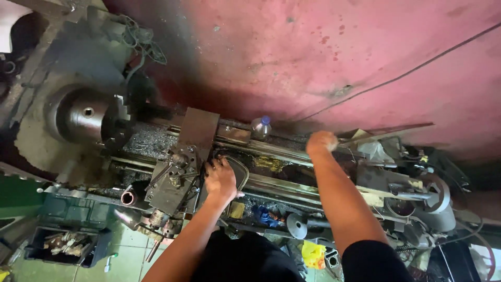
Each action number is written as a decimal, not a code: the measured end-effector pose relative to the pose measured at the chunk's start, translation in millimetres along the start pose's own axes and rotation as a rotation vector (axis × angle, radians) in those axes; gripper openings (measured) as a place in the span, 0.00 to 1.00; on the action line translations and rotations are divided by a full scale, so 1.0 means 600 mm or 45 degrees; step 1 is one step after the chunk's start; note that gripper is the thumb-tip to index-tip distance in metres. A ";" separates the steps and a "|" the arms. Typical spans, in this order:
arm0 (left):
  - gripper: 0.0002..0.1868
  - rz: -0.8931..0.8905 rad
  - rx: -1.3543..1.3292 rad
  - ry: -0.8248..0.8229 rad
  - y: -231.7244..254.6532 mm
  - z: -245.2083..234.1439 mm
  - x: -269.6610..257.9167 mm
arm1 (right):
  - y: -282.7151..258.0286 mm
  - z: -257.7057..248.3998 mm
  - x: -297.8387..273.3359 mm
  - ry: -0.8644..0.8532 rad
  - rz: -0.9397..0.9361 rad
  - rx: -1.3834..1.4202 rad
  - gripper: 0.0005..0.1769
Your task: The person cleans a metal part on a lathe using a brush and a liquid from a bottle. They repeatedly apply the liquid and scrub the surface of the part.
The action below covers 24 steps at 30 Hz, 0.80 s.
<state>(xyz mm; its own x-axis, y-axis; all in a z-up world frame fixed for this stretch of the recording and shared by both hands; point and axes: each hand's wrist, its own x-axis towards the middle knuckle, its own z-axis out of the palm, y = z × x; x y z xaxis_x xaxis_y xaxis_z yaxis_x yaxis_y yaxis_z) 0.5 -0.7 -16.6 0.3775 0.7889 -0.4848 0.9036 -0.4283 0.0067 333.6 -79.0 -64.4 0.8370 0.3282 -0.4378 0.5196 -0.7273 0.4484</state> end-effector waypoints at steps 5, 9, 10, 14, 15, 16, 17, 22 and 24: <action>0.76 0.047 0.062 -0.005 0.001 -0.019 -0.019 | -0.105 -0.037 -0.052 0.158 -0.411 0.184 0.13; 0.76 0.023 0.070 -0.069 0.004 -0.032 -0.025 | -0.117 -0.099 -0.093 0.096 -0.642 0.480 0.21; 0.76 0.030 0.069 -0.070 0.004 -0.030 -0.020 | -0.116 -0.091 -0.085 0.095 -0.635 0.479 0.21; 0.76 0.036 0.055 -0.083 0.002 -0.033 -0.019 | -0.062 -0.073 -0.073 -0.024 -0.587 0.607 0.20; 0.78 0.043 0.043 -0.090 0.000 -0.038 -0.021 | -0.039 -0.076 -0.073 -0.040 -0.533 0.559 0.26; 0.78 0.043 0.041 -0.089 0.000 -0.036 -0.020 | -0.016 -0.074 -0.071 -0.038 -0.533 0.557 0.26; 0.78 0.045 0.033 -0.080 0.000 -0.034 -0.018 | 0.007 -0.071 -0.069 -0.056 -0.466 0.475 0.23; 0.77 -0.022 -0.008 -0.040 0.009 -0.035 -0.027 | 0.092 -0.064 -0.042 -0.065 -0.215 0.176 0.20; 0.67 -0.045 -0.036 0.128 0.011 -0.036 -0.039 | 0.111 -0.081 -0.076 0.030 -0.175 0.166 0.19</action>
<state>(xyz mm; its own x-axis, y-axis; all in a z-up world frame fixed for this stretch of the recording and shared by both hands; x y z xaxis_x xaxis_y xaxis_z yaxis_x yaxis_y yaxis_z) 2.2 -12.4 13.7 0.3628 0.8441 -0.3949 0.9214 -0.3883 0.0165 338.2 -113.1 23.5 0.7640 0.4428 -0.4693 0.6043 -0.7460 0.2799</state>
